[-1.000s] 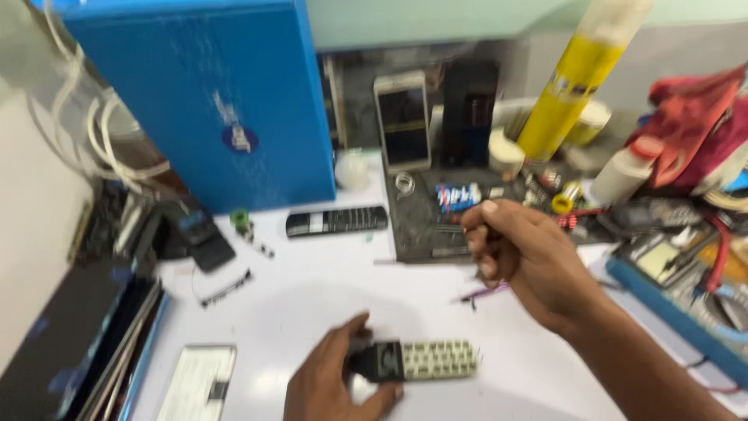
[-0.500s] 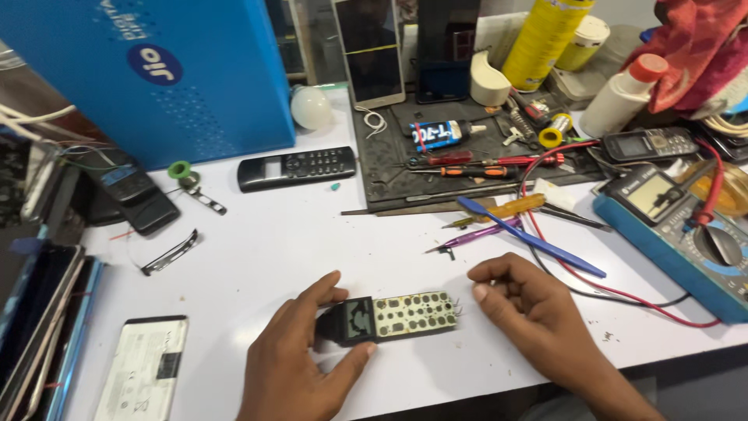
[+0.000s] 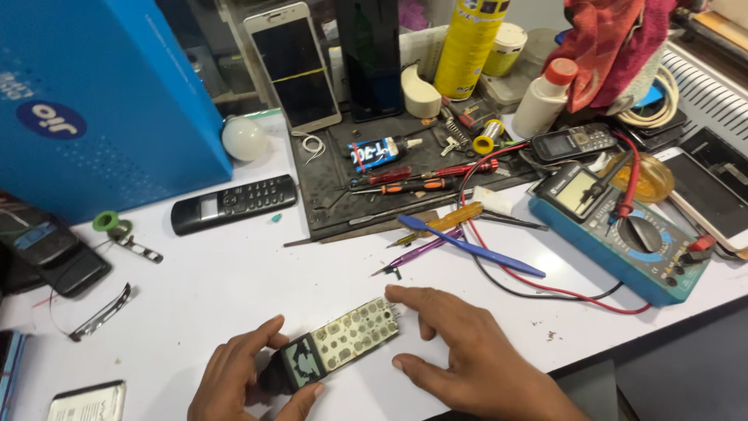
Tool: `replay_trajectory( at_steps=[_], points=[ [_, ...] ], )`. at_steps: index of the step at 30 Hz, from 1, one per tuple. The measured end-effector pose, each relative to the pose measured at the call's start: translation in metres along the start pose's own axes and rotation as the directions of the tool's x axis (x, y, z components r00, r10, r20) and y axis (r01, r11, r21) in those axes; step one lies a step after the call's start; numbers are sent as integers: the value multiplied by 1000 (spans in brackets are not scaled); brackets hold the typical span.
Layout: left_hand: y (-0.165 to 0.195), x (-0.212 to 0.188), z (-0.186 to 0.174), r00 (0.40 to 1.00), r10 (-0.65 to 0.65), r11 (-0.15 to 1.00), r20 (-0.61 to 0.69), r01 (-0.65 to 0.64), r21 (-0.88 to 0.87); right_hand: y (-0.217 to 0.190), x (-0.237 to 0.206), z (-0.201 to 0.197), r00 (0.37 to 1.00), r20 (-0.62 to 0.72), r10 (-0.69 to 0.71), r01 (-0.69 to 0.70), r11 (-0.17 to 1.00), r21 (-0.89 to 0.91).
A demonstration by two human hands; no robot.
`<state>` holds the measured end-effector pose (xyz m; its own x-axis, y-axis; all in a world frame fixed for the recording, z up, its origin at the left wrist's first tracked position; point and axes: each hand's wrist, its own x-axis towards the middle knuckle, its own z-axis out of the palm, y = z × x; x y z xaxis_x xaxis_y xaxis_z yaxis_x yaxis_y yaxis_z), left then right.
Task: The person works on a disassembled feature phone at a repair bench. They scrub the keypad and housing with a toothbrush, reposition the phone body, then use a soldering iron to solder points on the exposed green circuit board while holding the board steady with the other hand.
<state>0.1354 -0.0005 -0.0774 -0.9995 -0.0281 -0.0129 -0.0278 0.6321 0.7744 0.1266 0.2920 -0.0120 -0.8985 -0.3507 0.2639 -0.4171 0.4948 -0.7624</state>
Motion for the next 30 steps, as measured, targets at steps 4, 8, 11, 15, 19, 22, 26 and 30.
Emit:
replay_trajectory(
  at_steps=[4,8,11,15,19,22,26,30],
  points=[
    [10,0,4,984,138,984,-114,-149,-98,3,5,-4,940,112,322,-328,944,38],
    [26,12,8,995,-59,957,-81,34,-288,12,13,-2,964,40,262,-264,939,220],
    [33,24,2,973,-227,950,40,230,-211,22,17,4,949,20,313,-310,924,224],
    [38,33,-5,983,-173,961,55,180,-209,35,18,13,935,14,354,-352,925,142],
    [38,35,-10,991,-98,988,91,107,-108,40,21,14,925,62,374,-379,916,132],
    [36,35,-15,982,-2,1000,187,5,-13,37,25,13,994,-2,105,-103,978,183],
    [38,30,-15,967,212,977,140,-214,0,28,30,11,989,53,139,-147,959,243],
    [48,30,-12,974,190,980,121,-196,36,23,36,9,982,77,169,-182,961,207]
  ],
)
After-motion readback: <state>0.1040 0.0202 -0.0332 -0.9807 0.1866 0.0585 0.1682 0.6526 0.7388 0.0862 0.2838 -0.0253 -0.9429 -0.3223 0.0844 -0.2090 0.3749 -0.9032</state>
